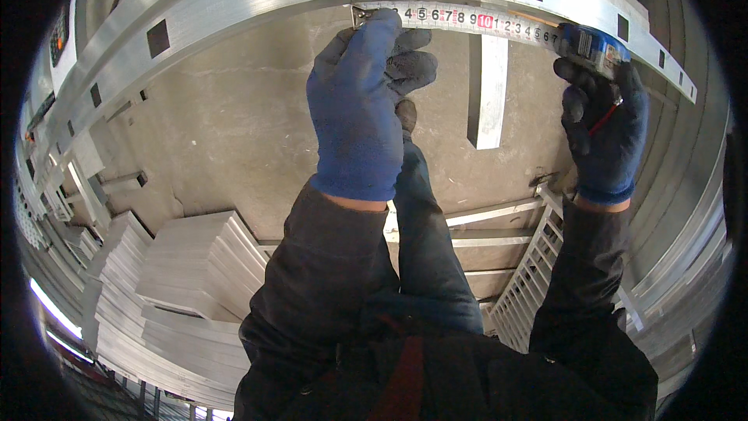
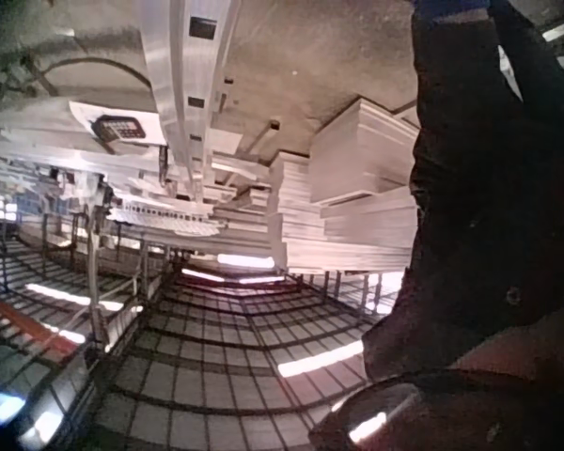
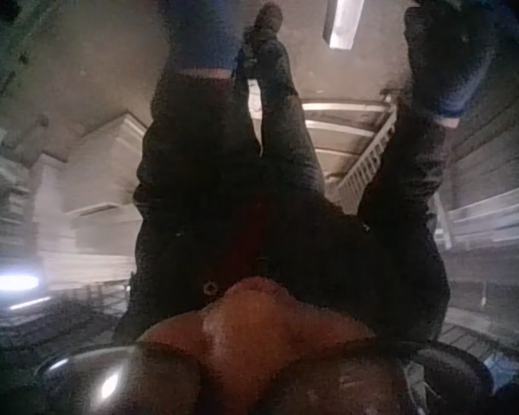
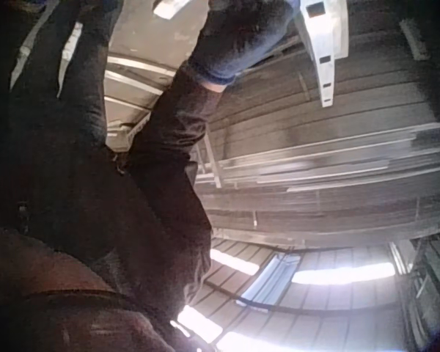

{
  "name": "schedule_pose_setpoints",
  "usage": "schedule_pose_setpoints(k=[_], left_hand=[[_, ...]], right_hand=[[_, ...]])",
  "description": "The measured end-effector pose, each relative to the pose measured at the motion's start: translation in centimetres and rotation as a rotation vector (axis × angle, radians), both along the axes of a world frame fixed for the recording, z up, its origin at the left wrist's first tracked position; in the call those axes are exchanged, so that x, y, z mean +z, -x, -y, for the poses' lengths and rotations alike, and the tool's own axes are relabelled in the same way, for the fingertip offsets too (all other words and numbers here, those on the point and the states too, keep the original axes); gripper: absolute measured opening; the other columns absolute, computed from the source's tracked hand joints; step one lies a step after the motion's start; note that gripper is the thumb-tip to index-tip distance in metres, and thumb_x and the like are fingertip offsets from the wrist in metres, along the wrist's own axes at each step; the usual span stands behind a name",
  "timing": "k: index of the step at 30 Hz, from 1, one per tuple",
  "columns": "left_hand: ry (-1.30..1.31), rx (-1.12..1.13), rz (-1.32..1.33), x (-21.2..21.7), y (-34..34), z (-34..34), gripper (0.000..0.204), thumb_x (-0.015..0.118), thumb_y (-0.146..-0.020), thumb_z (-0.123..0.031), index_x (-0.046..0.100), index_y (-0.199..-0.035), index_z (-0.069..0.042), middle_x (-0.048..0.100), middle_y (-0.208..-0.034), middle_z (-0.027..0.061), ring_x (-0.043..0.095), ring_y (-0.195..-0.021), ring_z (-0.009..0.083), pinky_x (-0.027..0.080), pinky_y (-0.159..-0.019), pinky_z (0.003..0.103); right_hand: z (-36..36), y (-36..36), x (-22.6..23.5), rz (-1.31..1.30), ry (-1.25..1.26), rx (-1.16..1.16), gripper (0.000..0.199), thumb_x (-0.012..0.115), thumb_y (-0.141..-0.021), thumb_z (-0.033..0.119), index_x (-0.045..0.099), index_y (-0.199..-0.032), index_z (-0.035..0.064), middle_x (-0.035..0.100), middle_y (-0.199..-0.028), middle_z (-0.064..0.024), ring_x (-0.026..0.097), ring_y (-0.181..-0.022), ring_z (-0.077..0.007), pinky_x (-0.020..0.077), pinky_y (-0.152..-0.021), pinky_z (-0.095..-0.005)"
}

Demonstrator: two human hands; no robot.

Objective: The person handles long aluminum frames, aligning them on a workbench and measuring their lengths with a tape measure. They repeatedly reposition the frames and take multiple measurements to verify dimensions.

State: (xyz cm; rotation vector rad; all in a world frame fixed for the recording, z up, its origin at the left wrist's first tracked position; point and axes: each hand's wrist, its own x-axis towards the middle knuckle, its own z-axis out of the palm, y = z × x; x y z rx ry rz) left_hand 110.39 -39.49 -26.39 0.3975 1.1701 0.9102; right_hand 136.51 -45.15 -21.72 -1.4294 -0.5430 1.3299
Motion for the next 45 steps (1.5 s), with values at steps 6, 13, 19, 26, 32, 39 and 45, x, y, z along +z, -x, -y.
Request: schedule_pose_setpoints(k=[6, 13, 19, 26, 32, 39, 45], left_hand=[[0.027, -0.01, 0.0, 0.2, 0.0, -0.2, 0.038, 0.058, -0.109, -0.03, 0.064, -0.134, -0.003, 0.073, -0.121, 0.0216, 0.074, -0.102, 0.0287, 0.063, -0.09, 0.045], [-0.076, -0.009, 0.005, -0.6, 0.0, 0.3, 0.04, 0.053, -0.111, -0.031, 0.062, -0.137, -0.002, 0.072, -0.122, 0.0227, 0.075, -0.102, 0.0293, 0.063, -0.09, 0.045], [-0.089, 0.002, 0.014, -1.0, -0.1, 0.4, 0.04, 0.055, -0.111, -0.031, 0.061, -0.138, -0.002, 0.072, -0.124, 0.024, 0.075, -0.104, 0.0298, 0.064, -0.091, 0.045], [-0.082, -0.016, 0.001, -0.9, -0.1, 0.4, 0.041, 0.055, -0.111, -0.032, 0.06, -0.138, -0.002, 0.072, -0.124, 0.0246, 0.075, -0.102, 0.0303, 0.064, -0.092, 0.045], [-0.069, 0.001, 0.02, -0.7, -0.2, 0.4, 0.042, 0.057, -0.11, -0.032, 0.06, -0.139, -0.002, 0.072, -0.123, 0.0239, 0.075, -0.101, 0.0303, 0.063, -0.094, 0.047], [0.017, 0.091, 0.052, -0.3, -0.7, 0.3, 0.032, 0.062, -0.106, -0.03, 0.067, -0.126, -0.006, 0.076, -0.111, 0.0167, 0.076, -0.087, 0.0238, 0.055, -0.063, 0.036], [0.016, 0.145, 0.062, -0.5, -1.1, -0.1, 0.029, 0.064, -0.104, -0.027, 0.069, -0.121, -0.004, 0.078, -0.103, 0.0156, 0.077, -0.081, 0.023, 0.062, -0.063, 0.033]], right_hand=[[-0.1, -0.7, -0.4, -0.109, -0.049, 0.105, 0.053, 0.05, -0.111, 0.045, 0.06, -0.141, 0.0031, 0.075, -0.12, -0.0247, 0.075, -0.084, -0.0171, 0.0563, -0.062, -0.022], [0.2, -0.5, -0.8, -0.036, -0.044, 0.053, 0.055, 0.051, -0.11, 0.045, 0.06, -0.142, 0.0006, 0.075, -0.12, -0.0258, 0.075, -0.082, -0.0175, 0.0547, -0.058, -0.021], [0.1, -0.5, -0.9, 0.022, 0.012, 0.013, 0.059, 0.051, -0.109, 0.049, 0.06, -0.142, 0.001, 0.074, -0.121, -0.0261, 0.074, -0.077, -0.0147, 0.0459, -0.046, -0.0166], [0.2, -1.1, -1.0, 0.005, -0.033, 0.067, 0.055, 0.053, -0.108, 0.047, 0.062, -0.138, 0.0019, 0.075, -0.118, -0.0268, 0.074, -0.079, -0.0146, 0.0441, -0.044, -0.0154], [0.0, -0.4, -0.8, 0.042, -0.05, 0.072, 0.062, 0.05, -0.11, 0.049, 0.055, -0.148, 0.0009, 0.072, -0.125, -0.0278, 0.075, -0.083, -0.0154, 0.0499, -0.049, -0.017], [0.5, -0.4, -0.7, 0.004, -0.074, 0.052, 0.055, 0.048, -0.112, 0.044, 0.059, -0.142, -0.0004, 0.073, -0.124, -0.0265, 0.074, -0.085, -0.0204, 0.0591, -0.071, -0.0253], [0.9, -1.2, -1.6, -0.056, -0.162, 0.091, 0.052, 0.049, -0.112, 0.042, 0.061, -0.141, 0.0008, 0.073, -0.126, -0.027, 0.074, -0.086, -0.0211, 0.0603, -0.073, -0.0276]])
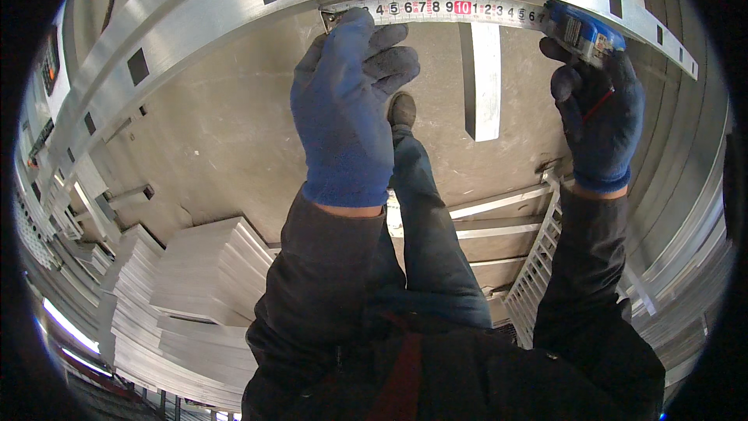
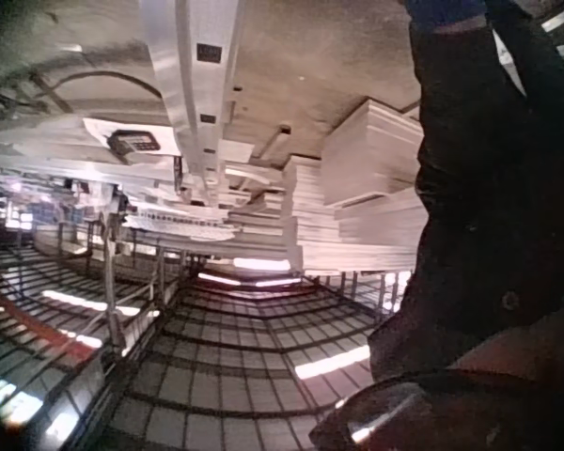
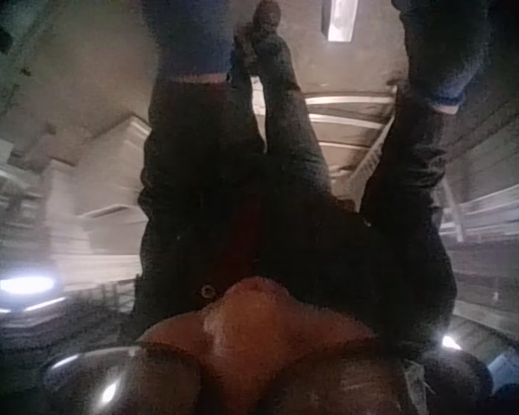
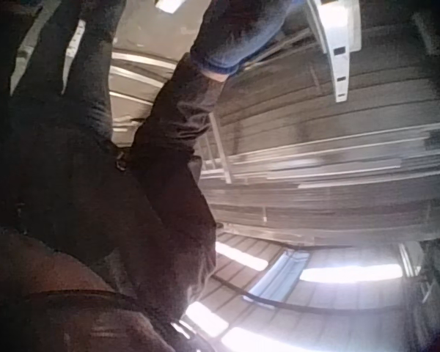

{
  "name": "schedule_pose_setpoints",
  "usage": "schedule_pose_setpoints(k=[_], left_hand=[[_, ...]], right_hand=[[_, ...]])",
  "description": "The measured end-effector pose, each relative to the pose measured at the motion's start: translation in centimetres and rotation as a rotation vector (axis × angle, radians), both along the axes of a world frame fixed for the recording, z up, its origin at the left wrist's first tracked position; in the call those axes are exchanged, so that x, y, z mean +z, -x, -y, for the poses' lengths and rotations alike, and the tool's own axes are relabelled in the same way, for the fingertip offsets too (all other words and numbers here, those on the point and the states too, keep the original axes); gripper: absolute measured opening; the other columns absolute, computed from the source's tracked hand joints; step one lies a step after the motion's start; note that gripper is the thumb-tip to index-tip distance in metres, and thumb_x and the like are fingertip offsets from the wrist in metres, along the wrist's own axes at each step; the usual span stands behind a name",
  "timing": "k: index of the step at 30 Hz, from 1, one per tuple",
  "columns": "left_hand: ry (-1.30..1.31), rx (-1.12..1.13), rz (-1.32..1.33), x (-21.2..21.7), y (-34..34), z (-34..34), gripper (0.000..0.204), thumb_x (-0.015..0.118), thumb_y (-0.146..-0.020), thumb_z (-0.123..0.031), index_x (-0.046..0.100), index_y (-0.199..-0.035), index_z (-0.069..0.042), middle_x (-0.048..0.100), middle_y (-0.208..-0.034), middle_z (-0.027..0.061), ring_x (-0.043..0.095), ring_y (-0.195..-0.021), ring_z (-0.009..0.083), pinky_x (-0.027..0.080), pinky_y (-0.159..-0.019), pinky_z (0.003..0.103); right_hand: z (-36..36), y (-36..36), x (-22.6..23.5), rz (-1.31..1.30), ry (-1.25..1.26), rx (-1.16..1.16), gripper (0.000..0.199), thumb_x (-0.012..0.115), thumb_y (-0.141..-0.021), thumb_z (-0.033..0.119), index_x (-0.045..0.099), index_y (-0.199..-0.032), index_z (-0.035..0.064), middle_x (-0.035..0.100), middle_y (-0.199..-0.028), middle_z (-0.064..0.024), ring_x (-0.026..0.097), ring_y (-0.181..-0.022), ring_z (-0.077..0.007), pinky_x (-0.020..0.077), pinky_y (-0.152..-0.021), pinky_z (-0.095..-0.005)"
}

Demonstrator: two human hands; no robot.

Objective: The person handles long aluminum frames, aligning them on a workbench and measuring their lengths with a tape measure. They repeatedly reposition the frames and take multiple measurements to verify dimensions.

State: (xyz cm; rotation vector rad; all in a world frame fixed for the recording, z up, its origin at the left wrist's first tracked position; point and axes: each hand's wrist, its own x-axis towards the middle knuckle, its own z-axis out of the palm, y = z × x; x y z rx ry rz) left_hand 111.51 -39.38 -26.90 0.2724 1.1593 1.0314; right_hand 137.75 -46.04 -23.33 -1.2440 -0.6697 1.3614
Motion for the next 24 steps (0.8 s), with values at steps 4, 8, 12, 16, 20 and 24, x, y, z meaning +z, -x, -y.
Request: schedule_pose_setpoints(k=[4, 8, 12, 16, 20, 24], left_hand=[[-0.031, -0.105, -0.063, -0.3, 0.5, 0.2, 0.035, 0.055, -0.11, -0.026, 0.062, -0.134, -0.003, 0.074, -0.118, 0.0243, 0.076, -0.101, 0.0323, 0.063, -0.095, 0.051], [-0.125, -0.142, -0.034, -1.0, 1.1, 0.7, 0.035, 0.055, -0.11, -0.027, 0.062, -0.135, -0.003, 0.071, -0.125, 0.0249, 0.072, -0.112, 0.0362, 0.059, -0.102, 0.054], [-0.091, -0.057, 0.157, -1.3, 0.8, 0.9, 0.033, 0.057, -0.109, -0.029, 0.059, -0.131, -0.004, 0.069, -0.128, 0.0229, 0.071, -0.117, 0.0385, 0.062, -0.094, 0.047], [0.116, 0.188, 0.387, -1.5, -0.7, 3.1, 0.028, 0.057, -0.109, -0.033, 0.06, -0.122, -0.008, 0.069, -0.124, 0.0211, 0.069, -0.12, 0.04, 0.061, -0.097, 0.048], [0.245, 0.2, 0.552, -2.4, 1.6, 5.4, 0.022, 0.058, -0.109, -0.036, 0.062, -0.112, -0.015, 0.07, -0.103, 0.0064, 0.071, -0.103, 0.032, 0.057, -0.1, 0.05], [0.075, 0.176, 0.727, -4.0, 3.9, 4.9, 0.022, 0.058, -0.11, -0.037, 0.063, -0.108, -0.016, 0.068, -0.098, 0.0028, 0.069, -0.093, 0.027, 0.057, -0.097, 0.051]], right_hand=[[0.3, -0.4, -0.2, -0.013, 0.031, 0.0, 0.052, 0.051, -0.111, 0.043, 0.062, -0.141, 0.0018, 0.073, -0.126, -0.0264, 0.074, -0.087, -0.0215, 0.0607, -0.074, -0.0285], [0.6, -1.2, -0.4, -0.026, 0.101, -0.034, 0.05, 0.052, -0.111, 0.042, 0.063, -0.14, 0.0026, 0.073, -0.126, -0.0244, 0.075, -0.086, -0.0214, 0.0607, -0.074, -0.0285], [1.1, 0.4, 0.0, 0.028, 0.117, 0.115, 0.056, 0.06, -0.106, 0.047, 0.061, -0.141, 0.0021, 0.072, -0.123, -0.0201, 0.073, -0.091, -0.0193, 0.0593, -0.074, -0.0283], [2.4, 6.5, 2.3, 0.124, 0.368, 0.216, 0.069, 0.089, -0.086, 0.026, 0.057, -0.143, 0.0033, 0.068, -0.131, -0.0163, 0.074, -0.101, -0.0236, 0.0624, -0.084, -0.0381], [0.0, 9.2, 5.4, 0.795, 0.05, 0.697, 0.064, 0.093, -0.081, 0.019, 0.064, -0.135, 0.0036, 0.072, -0.127, -0.0163, 0.076, -0.106, -0.0302, 0.0621, -0.089, -0.0375], [-6.0, 7.5, 7.8, 1.173, -0.423, 0.525, 0.069, 0.093, -0.081, 0.019, 0.063, -0.141, 0.0008, 0.07, -0.134, -0.0189, 0.069, -0.124, -0.0313, 0.0554, -0.103, -0.0374]])
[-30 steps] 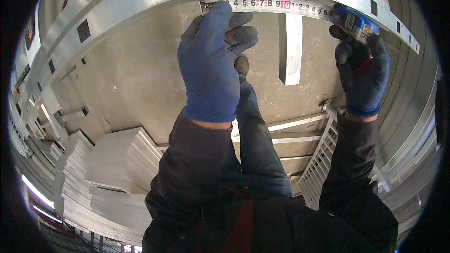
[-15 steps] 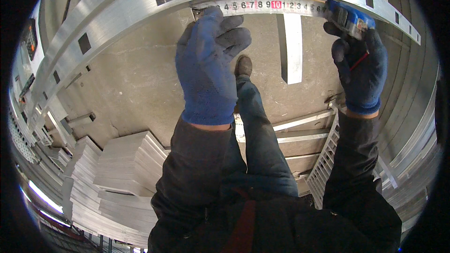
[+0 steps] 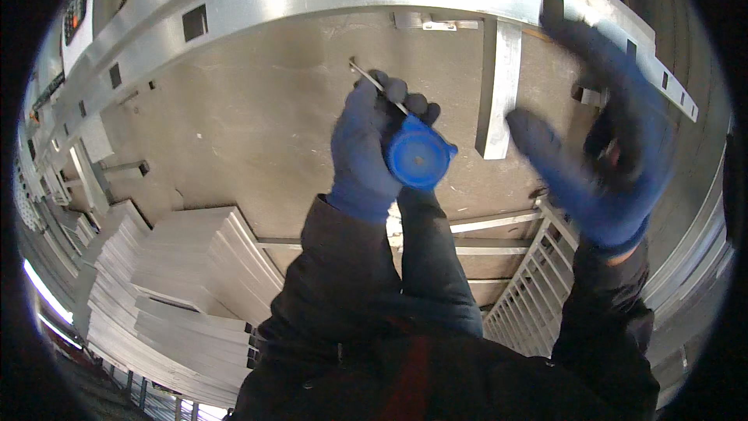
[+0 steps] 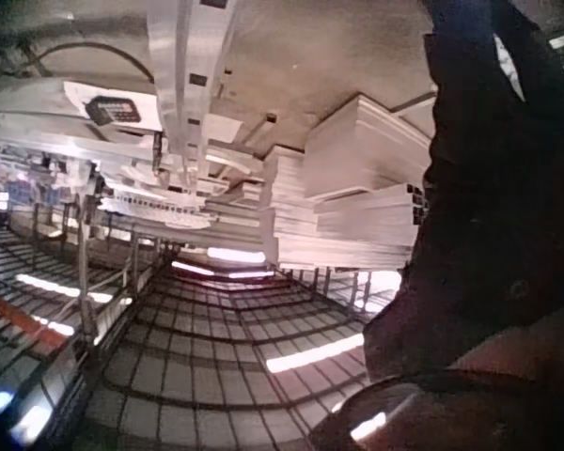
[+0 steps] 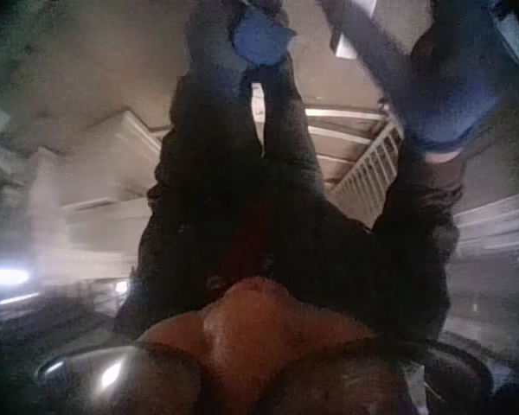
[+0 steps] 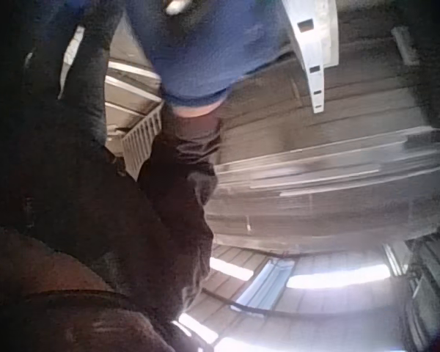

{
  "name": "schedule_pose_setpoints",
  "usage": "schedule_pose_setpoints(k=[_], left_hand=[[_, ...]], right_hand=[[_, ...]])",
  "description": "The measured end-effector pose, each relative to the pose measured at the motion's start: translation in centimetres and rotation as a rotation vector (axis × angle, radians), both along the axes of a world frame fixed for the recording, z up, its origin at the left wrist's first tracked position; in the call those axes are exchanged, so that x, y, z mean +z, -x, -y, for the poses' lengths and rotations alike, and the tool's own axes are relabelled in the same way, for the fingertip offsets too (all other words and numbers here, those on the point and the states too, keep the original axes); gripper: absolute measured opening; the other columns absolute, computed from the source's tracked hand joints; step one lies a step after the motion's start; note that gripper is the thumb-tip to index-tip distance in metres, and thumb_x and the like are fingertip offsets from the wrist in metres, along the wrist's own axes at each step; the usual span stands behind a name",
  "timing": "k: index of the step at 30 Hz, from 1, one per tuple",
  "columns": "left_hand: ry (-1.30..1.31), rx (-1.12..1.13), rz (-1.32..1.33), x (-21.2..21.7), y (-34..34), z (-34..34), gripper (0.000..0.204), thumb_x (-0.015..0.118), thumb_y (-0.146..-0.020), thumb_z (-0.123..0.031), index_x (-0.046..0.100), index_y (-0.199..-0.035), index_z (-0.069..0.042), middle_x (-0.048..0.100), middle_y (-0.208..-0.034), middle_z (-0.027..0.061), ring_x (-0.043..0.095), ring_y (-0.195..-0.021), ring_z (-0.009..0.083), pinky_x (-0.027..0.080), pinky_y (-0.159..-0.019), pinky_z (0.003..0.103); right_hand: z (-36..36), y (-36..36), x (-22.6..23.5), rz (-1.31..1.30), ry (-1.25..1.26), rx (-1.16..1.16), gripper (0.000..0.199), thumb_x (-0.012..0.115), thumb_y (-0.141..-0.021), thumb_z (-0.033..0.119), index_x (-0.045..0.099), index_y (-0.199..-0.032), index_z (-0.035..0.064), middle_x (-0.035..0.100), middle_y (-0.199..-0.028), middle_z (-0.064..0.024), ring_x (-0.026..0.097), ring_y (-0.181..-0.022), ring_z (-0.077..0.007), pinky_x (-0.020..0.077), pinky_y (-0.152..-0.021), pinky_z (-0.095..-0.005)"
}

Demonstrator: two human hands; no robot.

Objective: The person handles long aluminum frames, aligning them on a workbench and measuring their lengths with a tape measure. They repeatedly reposition the frames and take multiple measurements to verify dimensions.

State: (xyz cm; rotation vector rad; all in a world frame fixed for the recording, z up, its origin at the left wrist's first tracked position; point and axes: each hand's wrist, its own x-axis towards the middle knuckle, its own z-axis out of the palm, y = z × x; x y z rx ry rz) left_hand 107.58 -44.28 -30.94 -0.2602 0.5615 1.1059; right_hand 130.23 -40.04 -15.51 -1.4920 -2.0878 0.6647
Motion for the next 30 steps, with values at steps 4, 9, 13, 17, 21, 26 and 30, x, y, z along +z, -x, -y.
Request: schedule_pose_setpoints(k=[4, 9, 13, 17, 21, 26, 30], left_hand=[[-0.055, -0.071, -0.204, -0.3, 0.3, -1.8, 0.043, 0.054, -0.111, -0.037, 0.056, -0.145, -0.011, 0.068, -0.116, 0.0081, 0.07, -0.098, 0.0241, 0.06, -0.095, 0.046], [-0.181, -0.116, -0.253, 0.2, 0.2, -3.4, 0.056, 0.051, -0.112, -0.037, 0.046, -0.159, -0.008, 0.051, -0.159, 0.0119, 0.07, -0.1, 0.0164, 0.059, -0.1, 0.043], [-0.209, -0.079, -0.191, 0.3, -0.1, -3.4, 0.054, 0.046, -0.113, -0.04, 0.048, -0.157, -0.008, 0.056, -0.155, 0.0112, 0.072, -0.102, 0.0202, 0.062, -0.098, 0.045], [-0.158, -0.06, -0.138, 0.4, -0.4, -3.5, 0.053, 0.045, -0.113, -0.041, 0.052, -0.153, -0.008, 0.062, -0.15, 0.0106, 0.073, -0.103, 0.023, 0.063, -0.097, 0.047], [-0.15, -0.011, -0.108, 0.3, -0.6, -3.8, 0.053, 0.045, -0.113, -0.043, 0.053, -0.152, -0.008, 0.063, -0.148, 0.011, 0.074, -0.104, 0.0234, 0.063, -0.097, 0.048], [-0.152, -0.01, -0.157, 0.4, -0.7, -3.8, 0.053, 0.044, -0.113, -0.043, 0.054, -0.152, -0.008, 0.064, -0.147, 0.0119, 0.074, -0.105, 0.0239, 0.063, -0.098, 0.048], [-0.123, -0.096, -0.246, 0.8, -0.5, -3.7, 0.054, 0.044, -0.113, -0.044, 0.053, -0.152, -0.008, 0.063, -0.147, 0.0118, 0.074, -0.106, 0.0249, 0.063, -0.099, 0.048]], right_hand=[[-6.4, 1.8, -1.1, 0.419, -0.038, 0.147, 0.061, 0.09, -0.085, 0.03, 0.063, -0.135, 0.0086, 0.07, -0.125, -0.0169, 0.069, -0.113, -0.0324, 0.0562, -0.095, -0.0338], [-9.6, 4.1, -1.6, 0.645, 0.122, 0.253, 0.041, 0.089, -0.079, 0.033, 0.067, -0.103, 0.0085, 0.072, -0.086, -0.0099, 0.073, -0.072, -0.0277, 0.0574, -0.068, -0.037], [-9.4, 4.4, -1.8, 0.642, 0.043, 0.265, 0.04, 0.09, -0.077, 0.033, 0.067, -0.1, 0.0099, 0.07, -0.079, -0.0093, 0.071, -0.069, -0.0293, 0.0564, -0.067, -0.0371], [-10.1, 4.2, -2.8, 0.657, 0.057, 0.254, 0.039, 0.09, -0.078, 0.034, 0.067, -0.097, 0.01, 0.067, -0.073, -0.0088, 0.069, -0.066, -0.0305, 0.0557, -0.065, -0.0375], [-9.9, 4.0, -2.6, 0.628, 0.128, 0.24, 0.037, 0.089, -0.079, 0.033, 0.066, -0.098, 0.0097, 0.066, -0.072, -0.0086, 0.068, -0.064, -0.03, 0.0551, -0.064, -0.0374], [-9.7, 4.3, -2.5, 0.601, 0.121, 0.232, 0.038, 0.088, -0.081, 0.031, 0.064, -0.1, 0.0093, 0.065, -0.072, -0.0078, 0.068, -0.062, -0.0279, 0.0547, -0.062, -0.0363], [-9.3, 4.5, -2.5, 0.604, 0.077, 0.234, 0.037, 0.088, -0.083, 0.031, 0.063, -0.1, 0.0097, 0.066, -0.072, -0.0068, 0.068, -0.061, -0.0258, 0.0547, -0.062, -0.0351]])
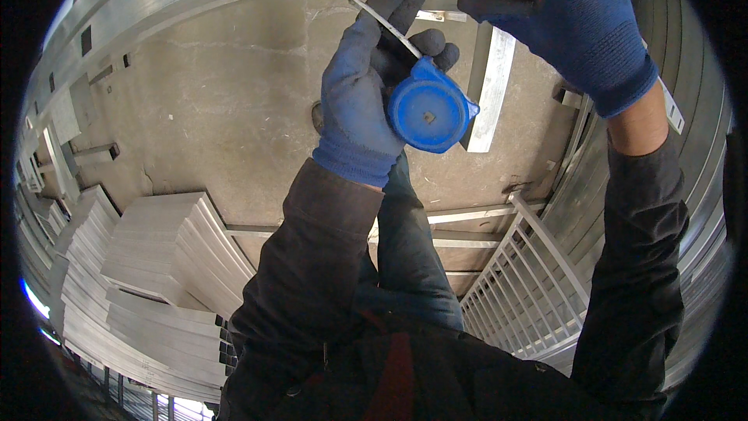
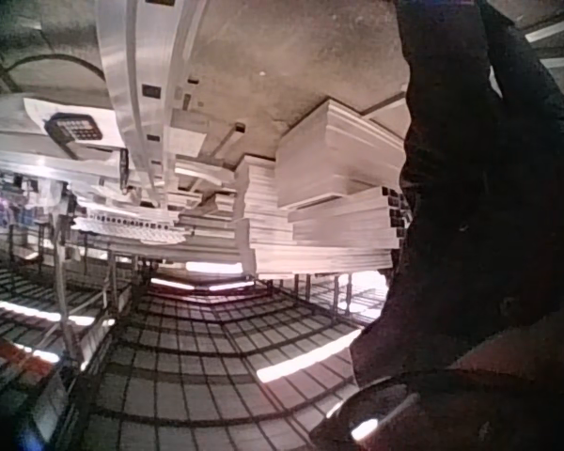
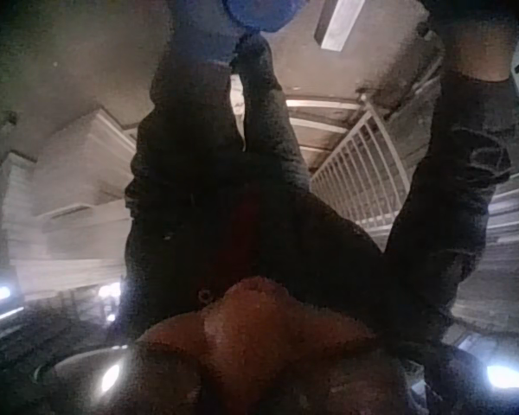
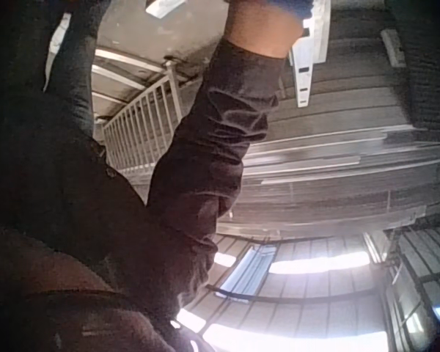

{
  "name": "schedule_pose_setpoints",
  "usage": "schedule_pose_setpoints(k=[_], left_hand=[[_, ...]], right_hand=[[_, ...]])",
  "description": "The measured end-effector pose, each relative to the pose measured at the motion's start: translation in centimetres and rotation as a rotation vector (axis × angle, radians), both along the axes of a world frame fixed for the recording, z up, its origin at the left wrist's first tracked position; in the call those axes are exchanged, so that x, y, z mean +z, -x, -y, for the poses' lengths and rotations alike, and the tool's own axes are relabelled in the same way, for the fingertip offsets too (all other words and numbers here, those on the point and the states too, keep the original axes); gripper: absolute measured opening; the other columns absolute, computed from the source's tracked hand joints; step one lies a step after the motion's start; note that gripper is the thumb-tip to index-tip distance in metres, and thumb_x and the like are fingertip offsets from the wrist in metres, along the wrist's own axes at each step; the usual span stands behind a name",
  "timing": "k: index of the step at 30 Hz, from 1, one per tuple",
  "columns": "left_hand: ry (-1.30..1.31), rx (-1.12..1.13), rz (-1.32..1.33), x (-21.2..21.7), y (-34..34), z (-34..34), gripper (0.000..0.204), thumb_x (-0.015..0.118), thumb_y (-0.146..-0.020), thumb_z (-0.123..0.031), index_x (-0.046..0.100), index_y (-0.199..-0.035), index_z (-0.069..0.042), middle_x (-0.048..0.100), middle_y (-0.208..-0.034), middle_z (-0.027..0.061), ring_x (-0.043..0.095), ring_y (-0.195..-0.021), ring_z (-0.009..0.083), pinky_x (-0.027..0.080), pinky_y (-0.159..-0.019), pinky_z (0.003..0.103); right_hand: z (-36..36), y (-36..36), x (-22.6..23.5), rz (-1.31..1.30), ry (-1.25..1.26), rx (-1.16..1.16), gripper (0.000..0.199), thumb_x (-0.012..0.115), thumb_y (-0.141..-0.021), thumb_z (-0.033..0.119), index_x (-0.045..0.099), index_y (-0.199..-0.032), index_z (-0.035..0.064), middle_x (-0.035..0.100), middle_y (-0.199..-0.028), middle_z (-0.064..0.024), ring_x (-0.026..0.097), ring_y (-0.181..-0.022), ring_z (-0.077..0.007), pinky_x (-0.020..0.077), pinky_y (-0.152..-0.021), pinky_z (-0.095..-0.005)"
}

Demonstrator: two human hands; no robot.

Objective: The person handles long aluminum frames, aligning them on a workbench and measuring their lengths with a tape measure. They repeatedly reposition the frames and take multiple measurements to verify dimensions.

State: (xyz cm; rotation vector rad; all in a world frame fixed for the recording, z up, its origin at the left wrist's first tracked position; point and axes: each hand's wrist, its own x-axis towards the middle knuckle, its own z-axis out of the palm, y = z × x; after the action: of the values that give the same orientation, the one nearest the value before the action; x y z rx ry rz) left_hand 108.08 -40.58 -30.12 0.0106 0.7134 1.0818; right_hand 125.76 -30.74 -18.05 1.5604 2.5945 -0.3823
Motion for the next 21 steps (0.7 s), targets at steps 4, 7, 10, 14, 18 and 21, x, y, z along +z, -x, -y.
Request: schedule_pose_setpoints(k=[4, 7, 10, 14, 18, 21], left_hand=[[-0.008, 0.036, 0.019, 0.0, -0.1, 0.0, 0.053, 0.044, -0.113, -0.043, 0.055, -0.152, -0.01, 0.063, -0.147, 0.0115, 0.073, -0.107, 0.0255, 0.063, -0.099, 0.047], [-0.012, 0.058, 0.058, -0.2, -0.1, 0.0, 0.051, 0.05, -0.112, -0.04, 0.055, -0.153, -0.011, 0.061, -0.151, 0.0109, 0.073, -0.107, 0.0217, 0.059, -0.105, 0.047], [-0.037, 0.061, 0.094, -0.4, 0.0, 0.1, 0.051, 0.052, -0.111, -0.04, 0.054, -0.154, -0.011, 0.059, -0.154, 0.011, 0.073, -0.108, 0.0201, 0.056, -0.109, 0.048], [-0.049, 0.001, 0.073, -0.4, 0.2, 0.3, 0.052, 0.051, -0.111, -0.041, 0.054, -0.154, -0.011, 0.059, -0.154, 0.0112, 0.072, -0.11, 0.0204, 0.056, -0.109, 0.048], [0.037, 0.003, 0.003, -0.4, -0.1, 0.2, 0.055, 0.048, -0.11, -0.05, 0.058, -0.149, -0.012, 0.076, -0.116, 0.0182, 0.076, -0.106, 0.0317, 0.064, -0.092, 0.046], [0.019, 0.014, 0.012, -0.3, -0.1, 0.1, 0.054, 0.049, -0.111, -0.048, 0.056, -0.15, -0.012, 0.069, -0.133, 0.0152, 0.074, -0.108, 0.0278, 0.061, -0.098, 0.047]], right_hand=[[0.1, 0.0, 0.2, 0.034, 0.034, -0.011, 0.035, 0.088, -0.084, 0.03, 0.063, -0.099, 0.0101, 0.066, -0.072, -0.0065, 0.068, -0.061, -0.0244, 0.0549, -0.062, -0.034], [-0.5, -0.2, 0.0, 0.032, 0.067, 0.0, 0.035, 0.088, -0.083, 0.03, 0.064, -0.101, 0.0098, 0.067, -0.073, -0.0068, 0.068, -0.061, -0.0244, 0.055, -0.063, -0.034], [-0.1, -0.2, 0.2, 0.015, 0.043, -0.021, 0.036, 0.088, -0.083, 0.03, 0.065, -0.102, 0.0095, 0.067, -0.073, -0.0072, 0.068, -0.062, -0.0251, 0.055, -0.063, -0.0344], [0.2, -0.1, 0.6, 0.025, 0.023, -0.021, 0.036, 0.088, -0.083, 0.03, 0.065, -0.101, 0.0095, 0.067, -0.074, -0.0076, 0.069, -0.063, -0.0259, 0.0551, -0.064, -0.035], [-0.7, -0.2, 0.3, -0.002, 0.082, -0.005, 0.036, 0.088, -0.082, 0.03, 0.064, -0.101, 0.0096, 0.067, -0.074, -0.0079, 0.069, -0.063, -0.026, 0.0548, -0.064, -0.035], [0.1, -0.1, 0.4, 0.009, 0.026, -0.018, 0.035, 0.088, -0.083, 0.029, 0.064, -0.099, 0.0097, 0.066, -0.074, -0.0081, 0.068, -0.063, -0.0258, 0.0545, -0.063, -0.035]])
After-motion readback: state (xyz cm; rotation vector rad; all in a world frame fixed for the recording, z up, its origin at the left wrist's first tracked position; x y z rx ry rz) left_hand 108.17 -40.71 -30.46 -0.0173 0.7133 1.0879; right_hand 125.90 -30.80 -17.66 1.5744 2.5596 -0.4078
